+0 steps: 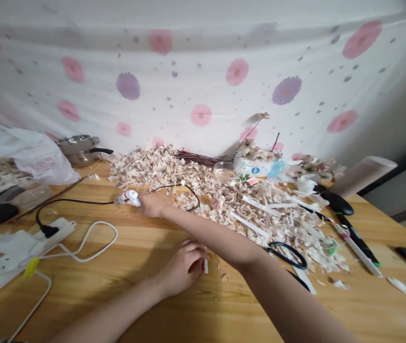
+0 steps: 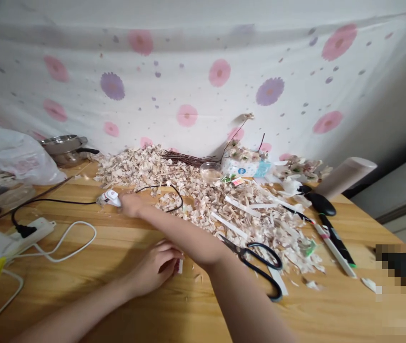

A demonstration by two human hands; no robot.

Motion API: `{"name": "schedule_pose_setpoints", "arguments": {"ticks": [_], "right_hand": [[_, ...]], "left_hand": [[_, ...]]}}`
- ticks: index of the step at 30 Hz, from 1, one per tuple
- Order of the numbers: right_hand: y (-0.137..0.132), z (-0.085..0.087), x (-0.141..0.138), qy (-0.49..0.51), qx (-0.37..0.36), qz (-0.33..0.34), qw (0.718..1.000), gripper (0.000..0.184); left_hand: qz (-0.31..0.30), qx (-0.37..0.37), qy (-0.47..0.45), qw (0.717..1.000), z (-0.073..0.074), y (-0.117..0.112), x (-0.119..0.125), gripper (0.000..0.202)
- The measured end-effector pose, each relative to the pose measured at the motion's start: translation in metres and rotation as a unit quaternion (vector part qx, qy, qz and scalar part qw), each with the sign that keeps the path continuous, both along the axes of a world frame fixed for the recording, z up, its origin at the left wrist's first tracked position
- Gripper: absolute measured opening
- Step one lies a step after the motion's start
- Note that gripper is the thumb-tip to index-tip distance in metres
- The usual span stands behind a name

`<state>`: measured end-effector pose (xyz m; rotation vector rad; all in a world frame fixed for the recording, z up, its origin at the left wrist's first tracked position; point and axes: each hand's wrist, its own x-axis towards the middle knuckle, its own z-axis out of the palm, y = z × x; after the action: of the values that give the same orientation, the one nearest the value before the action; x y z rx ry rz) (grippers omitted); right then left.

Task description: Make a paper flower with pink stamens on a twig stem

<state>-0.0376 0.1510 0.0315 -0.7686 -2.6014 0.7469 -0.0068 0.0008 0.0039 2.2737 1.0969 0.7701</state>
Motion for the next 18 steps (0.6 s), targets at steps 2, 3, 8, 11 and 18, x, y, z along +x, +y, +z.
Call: {"name": "schedule_pose_setpoints", "arguments": {"ticks": [2, 3, 8, 11, 18], "right_hand": [[0.002, 0.004, 0.002, 0.023, 0.018, 0.009, 1.0, 0.008], [0.004, 0.009, 0.007, 0.041, 0.029, 0.014, 0.999, 0.008], [0.018, 0.059, 0.053, 0.148, 0.074, -0.002, 0.986, 0.006], [0.025, 0.097, 0.087, 0.201, 0.074, -0.038, 0.976, 0.009], [0.03, 0.181, 0.16, 0.439, 0.148, -0.087, 0.882, 0.016]], "left_hand": [[-0.007, 0.0, 0.006, 1.0, 0.001, 0.0, 0.0, 0.023], [-0.009, -0.001, 0.009, 1.0, 0.001, 0.0, 0.0, 0.023], [-0.005, -0.005, 0.022, 1.0, 0.0, -0.004, 0.001, 0.024], [0.021, -0.006, 0.024, 0.999, -0.001, -0.004, 0.0, 0.025], [0.092, 0.008, 0.026, 0.995, -0.012, 0.013, -0.009, 0.032]]}}
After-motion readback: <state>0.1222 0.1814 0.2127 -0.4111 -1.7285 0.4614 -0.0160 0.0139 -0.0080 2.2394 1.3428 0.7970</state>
